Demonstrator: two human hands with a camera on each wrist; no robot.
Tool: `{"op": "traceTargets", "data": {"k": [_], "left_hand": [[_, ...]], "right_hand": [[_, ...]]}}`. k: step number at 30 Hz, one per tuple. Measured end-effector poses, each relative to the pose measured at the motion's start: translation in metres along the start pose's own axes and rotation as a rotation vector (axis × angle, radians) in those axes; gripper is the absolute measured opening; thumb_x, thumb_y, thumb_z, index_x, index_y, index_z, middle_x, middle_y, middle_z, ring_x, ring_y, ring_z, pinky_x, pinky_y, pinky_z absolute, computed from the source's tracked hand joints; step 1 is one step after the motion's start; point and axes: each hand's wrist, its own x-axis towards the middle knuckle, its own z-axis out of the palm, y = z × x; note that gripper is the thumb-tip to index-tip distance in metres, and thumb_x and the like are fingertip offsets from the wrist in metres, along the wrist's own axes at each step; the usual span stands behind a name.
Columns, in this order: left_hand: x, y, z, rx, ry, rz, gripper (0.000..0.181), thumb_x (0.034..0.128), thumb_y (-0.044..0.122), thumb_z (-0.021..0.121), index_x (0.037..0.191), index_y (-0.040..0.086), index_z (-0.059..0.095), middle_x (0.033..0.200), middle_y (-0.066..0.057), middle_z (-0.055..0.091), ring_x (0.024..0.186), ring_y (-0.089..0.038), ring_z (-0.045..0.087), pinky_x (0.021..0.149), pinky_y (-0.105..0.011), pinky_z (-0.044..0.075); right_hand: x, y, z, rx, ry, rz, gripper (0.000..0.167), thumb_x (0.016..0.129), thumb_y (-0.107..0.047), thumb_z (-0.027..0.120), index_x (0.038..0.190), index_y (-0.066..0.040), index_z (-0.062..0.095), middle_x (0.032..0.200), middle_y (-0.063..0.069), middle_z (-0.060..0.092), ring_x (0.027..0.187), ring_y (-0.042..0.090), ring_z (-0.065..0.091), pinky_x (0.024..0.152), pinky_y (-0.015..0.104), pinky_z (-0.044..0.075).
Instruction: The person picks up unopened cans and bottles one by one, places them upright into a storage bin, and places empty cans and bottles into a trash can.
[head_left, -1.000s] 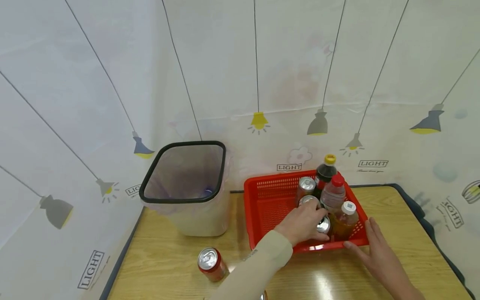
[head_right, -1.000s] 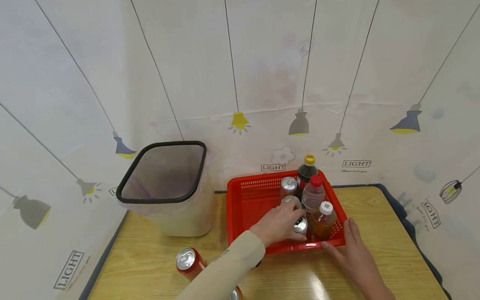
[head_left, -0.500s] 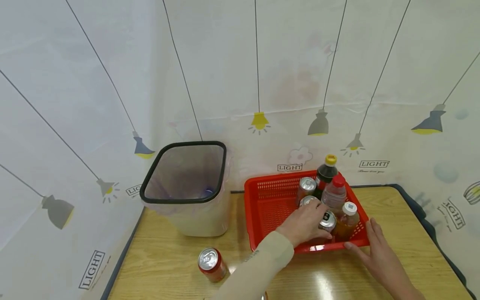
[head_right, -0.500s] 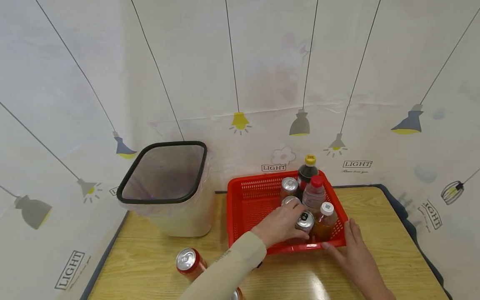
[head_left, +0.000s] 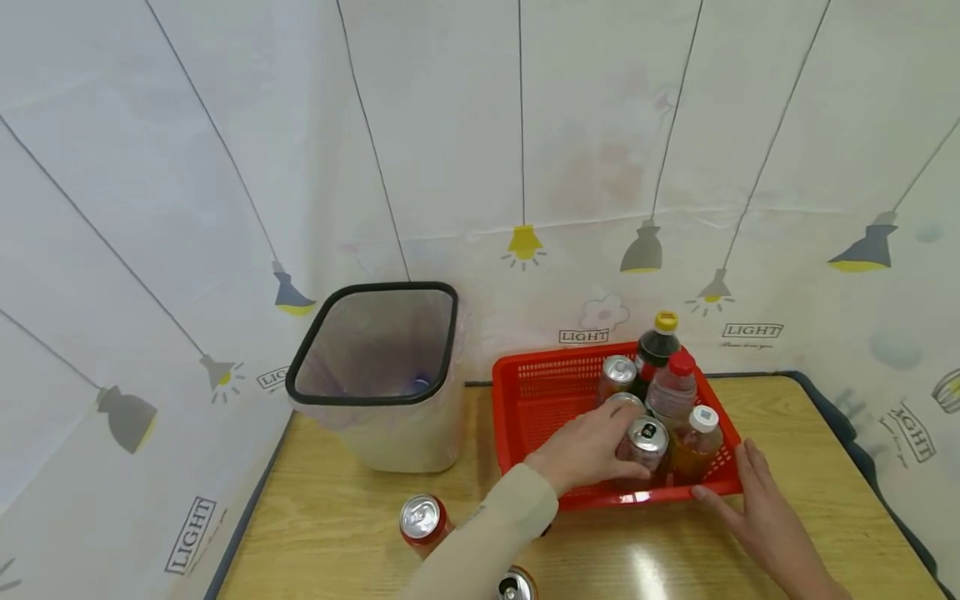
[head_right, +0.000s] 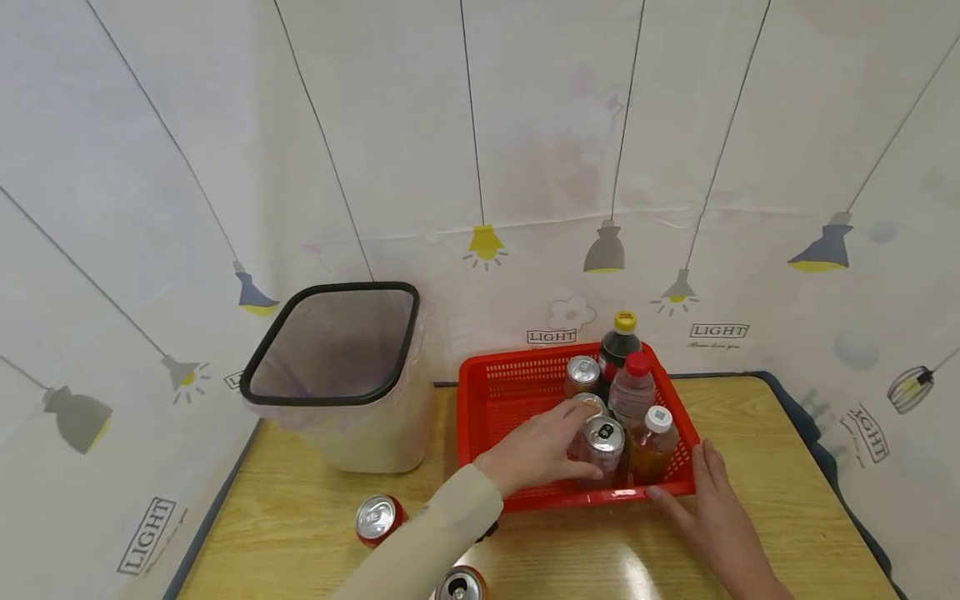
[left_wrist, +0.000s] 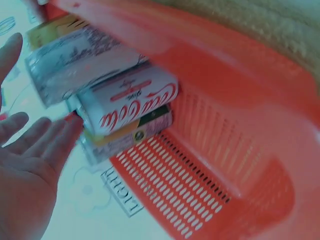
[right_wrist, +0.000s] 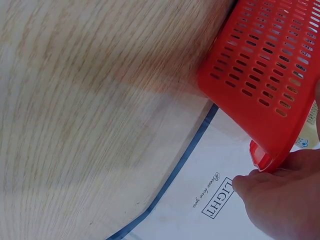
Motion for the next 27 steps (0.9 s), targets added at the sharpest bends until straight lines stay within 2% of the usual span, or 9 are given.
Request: {"op": "traceTargets", "data": {"k": [5,8,11,19,27], "left_hand": [[-0.011,-0.007,-0.014,0.026,0.024,0.031,0.079,0.0906,0.057,0.074,0.153,0.020,0.045,0.145,0.008,0.056,0.125,-0.006,0.057,0.108,-0.023,0.045],[-0.020,-0.011,-0.022,0.050,0.044,0.031,0.076,0.0929,0.059,0.070,0.154,0.021,0.046,0.145,0.006,0.058,0.128,-0.011,0.058,0.112,-0.028,0.043],[-0.032,-0.016,-0.031,0.028,0.058,0.017,0.071,0.0949,0.058,0.068,0.153,0.021,0.049,0.145,0.005,0.058,0.132,-0.014,0.056,0.115,-0.032,0.041],[-0.074,-0.032,-0.054,-0.012,0.073,-0.015,0.068,0.0988,0.057,0.062,0.153,0.018,0.051,0.153,0.001,0.053,0.144,-0.020,0.046,0.119,-0.038,0.035],[-0.116,-0.050,-0.063,-0.071,0.122,-0.059,0.067,0.0994,0.055,0.063,0.153,0.017,0.050,0.154,-0.002,0.053,0.142,-0.024,0.049,0.115,-0.046,0.041]], "right_hand": [[0.000,0.002,0.001,-0.007,0.016,-0.003,0.123,0.092,-0.070,0.061,0.159,0.009,-0.005,0.160,0.044,-0.005,0.137,0.069,0.018,0.097,0.078,0.034],[0.000,0.002,0.001,-0.007,0.016,-0.003,0.123,0.092,-0.070,0.061,0.160,0.008,-0.005,0.159,0.044,-0.005,0.136,0.070,0.018,0.096,0.078,0.035],[0.001,0.001,0.002,-0.003,0.009,-0.002,0.122,0.093,-0.069,0.061,0.160,0.008,-0.005,0.159,0.044,-0.005,0.136,0.070,0.018,0.096,0.078,0.035],[0.000,0.001,0.001,-0.009,0.003,0.006,0.122,0.094,-0.070,0.060,0.159,0.009,-0.007,0.159,0.044,-0.006,0.137,0.070,0.017,0.096,0.079,0.034],[0.001,0.002,0.002,-0.006,-0.012,0.014,0.123,0.093,-0.072,0.058,0.158,0.010,-0.007,0.158,0.045,-0.008,0.137,0.070,0.015,0.096,0.079,0.033]]}}
